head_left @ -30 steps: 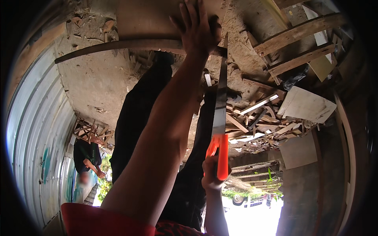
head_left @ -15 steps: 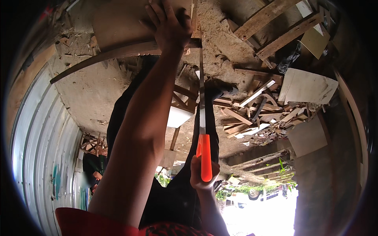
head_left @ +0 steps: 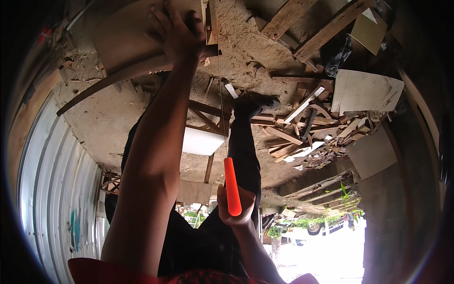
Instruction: The person sits cross-legged on the floor and uses a hand saw to cut a wooden plank resting on a makeshift wooden frame. The person repeatedly saws through the wood, adjusts the plank, and continues cutting until the piece is separated.
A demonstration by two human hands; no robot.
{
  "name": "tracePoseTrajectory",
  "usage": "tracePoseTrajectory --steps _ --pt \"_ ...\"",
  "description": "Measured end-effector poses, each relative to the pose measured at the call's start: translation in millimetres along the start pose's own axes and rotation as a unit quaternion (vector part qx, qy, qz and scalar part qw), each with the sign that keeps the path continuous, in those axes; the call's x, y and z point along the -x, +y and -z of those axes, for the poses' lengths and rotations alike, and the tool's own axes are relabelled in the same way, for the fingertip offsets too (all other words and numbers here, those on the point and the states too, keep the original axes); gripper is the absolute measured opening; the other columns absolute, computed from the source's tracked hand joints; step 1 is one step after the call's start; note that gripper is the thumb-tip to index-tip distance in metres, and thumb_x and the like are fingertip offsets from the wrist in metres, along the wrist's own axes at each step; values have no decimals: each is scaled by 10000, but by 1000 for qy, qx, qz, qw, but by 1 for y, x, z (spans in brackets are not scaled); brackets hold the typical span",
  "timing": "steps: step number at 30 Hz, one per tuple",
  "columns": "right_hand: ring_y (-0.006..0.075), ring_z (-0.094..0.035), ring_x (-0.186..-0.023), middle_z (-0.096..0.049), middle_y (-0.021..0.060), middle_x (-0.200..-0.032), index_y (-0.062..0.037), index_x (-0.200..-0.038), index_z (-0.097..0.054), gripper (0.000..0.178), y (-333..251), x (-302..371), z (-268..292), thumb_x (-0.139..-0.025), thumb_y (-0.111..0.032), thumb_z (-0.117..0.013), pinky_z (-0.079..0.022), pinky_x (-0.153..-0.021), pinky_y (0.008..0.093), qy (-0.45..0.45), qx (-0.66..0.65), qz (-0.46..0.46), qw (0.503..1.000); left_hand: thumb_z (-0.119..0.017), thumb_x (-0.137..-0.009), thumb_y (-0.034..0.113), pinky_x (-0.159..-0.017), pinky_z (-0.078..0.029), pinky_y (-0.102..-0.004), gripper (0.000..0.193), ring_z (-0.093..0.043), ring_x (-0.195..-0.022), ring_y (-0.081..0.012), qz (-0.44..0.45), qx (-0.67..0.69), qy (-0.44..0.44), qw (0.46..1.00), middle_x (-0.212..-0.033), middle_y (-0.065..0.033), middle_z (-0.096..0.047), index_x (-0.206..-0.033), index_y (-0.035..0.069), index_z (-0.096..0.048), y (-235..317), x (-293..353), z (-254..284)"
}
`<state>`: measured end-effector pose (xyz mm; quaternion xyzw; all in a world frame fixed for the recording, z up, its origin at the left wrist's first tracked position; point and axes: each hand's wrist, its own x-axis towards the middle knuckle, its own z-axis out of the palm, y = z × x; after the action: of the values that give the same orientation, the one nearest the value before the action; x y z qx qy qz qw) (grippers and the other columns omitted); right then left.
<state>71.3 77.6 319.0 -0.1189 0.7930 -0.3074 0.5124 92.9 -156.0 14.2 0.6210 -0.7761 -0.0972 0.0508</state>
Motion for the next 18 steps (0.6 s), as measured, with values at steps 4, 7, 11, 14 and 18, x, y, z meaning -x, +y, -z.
tracePoseTrajectory --steps 4,7,11,14,18 --pt "157 -621 -549 -618 107 -617 3 -804 -633 93 17 -124 -38 -833 -68 -685 -510 -566 323 32 -62 30 997 -442 -984 501 -1196 -49 -644 790 -97 -1533 -421 -21 5 -23 1000 -1651 -239 -144 -1599 76 -186 4 1 -3" --pt "18 -440 -572 -516 -37 -576 -7 -735 -556 237 14 -152 -56 -923 -77 -681 -351 -489 250 98 -179 16 979 -400 -991 600 -1174 -61 -693 836 -84 -1528 -448 -50 -7 -49 997 -1632 -283 -127 -1591 65 -170 -4 1 -12" --pt "167 -558 -441 -536 80 -550 -1 -708 -593 202 8 -28 -29 -883 -41 -686 -431 -451 297 59 -61 31 996 -384 -1010 555 -1148 -98 -728 783 -127 -1499 -504 -31 54 -26 998 -1602 -336 -138 -1583 56 -198 -6 8 -1" --pt "231 -647 -506 -577 98 -585 6 -783 -660 73 7 16 -7 -838 -34 -686 -509 -507 295 -2 -16 30 999 -397 -1002 556 -1148 -91 -731 792 -125 -1499 -506 -35 61 -7 998 -1599 -336 -153 -1583 56 -198 -5 5 1" --pt "96 -500 -495 -554 75 -567 2 -719 -574 214 17 -108 -39 -897 -61 -674 -411 -476 296 64 -84 48 993 -457 -994 456 -1199 -51 -628 756 -116 -1534 -414 -16 -8 -11 1000 -1653 -239 -157 -1598 70 -215 2 4 -5"
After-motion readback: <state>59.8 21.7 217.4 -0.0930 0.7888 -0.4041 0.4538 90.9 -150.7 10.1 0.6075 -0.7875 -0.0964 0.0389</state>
